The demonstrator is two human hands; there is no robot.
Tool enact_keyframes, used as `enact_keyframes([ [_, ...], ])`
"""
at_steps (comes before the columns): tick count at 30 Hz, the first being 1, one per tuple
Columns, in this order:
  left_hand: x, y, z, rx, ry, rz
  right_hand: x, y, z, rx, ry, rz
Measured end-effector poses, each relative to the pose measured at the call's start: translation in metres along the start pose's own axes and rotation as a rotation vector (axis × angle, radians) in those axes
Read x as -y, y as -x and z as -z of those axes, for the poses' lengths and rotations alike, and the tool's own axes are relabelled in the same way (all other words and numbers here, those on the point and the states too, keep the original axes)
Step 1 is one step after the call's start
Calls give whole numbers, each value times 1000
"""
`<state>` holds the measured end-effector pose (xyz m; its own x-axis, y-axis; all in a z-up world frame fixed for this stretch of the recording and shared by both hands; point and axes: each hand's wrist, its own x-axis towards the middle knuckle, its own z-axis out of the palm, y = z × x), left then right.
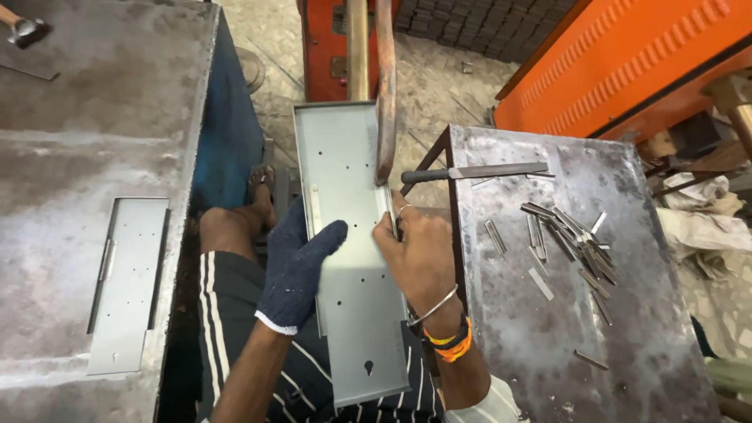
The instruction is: The person sits at a foot-operated press, holds a sheet-metal panel across their lap, and inserts small metal fasteners into pre-drilled holes, operating the press to set them. They then stack finished panels on the work table and pick up the next panel, repeating the process.
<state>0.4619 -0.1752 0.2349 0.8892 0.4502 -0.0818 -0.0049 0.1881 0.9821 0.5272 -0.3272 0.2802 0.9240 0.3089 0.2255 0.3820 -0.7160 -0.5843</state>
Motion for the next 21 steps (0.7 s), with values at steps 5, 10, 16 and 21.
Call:
enact_keyframes([
  [5, -2, -2, 1, 50, 158, -46, 4, 3, 1, -85, 11, 193],
  [10, -2, -25, -1, 99, 165, -90, 15, 2, 23, 36, -36, 66],
  [16, -6, -63, 2, 107, 121, -172, -7, -7, 11, 87, -127, 158],
  [21, -5, -79, 2, 87, 98, -123, -1, -18, 5, 116, -56, 102],
])
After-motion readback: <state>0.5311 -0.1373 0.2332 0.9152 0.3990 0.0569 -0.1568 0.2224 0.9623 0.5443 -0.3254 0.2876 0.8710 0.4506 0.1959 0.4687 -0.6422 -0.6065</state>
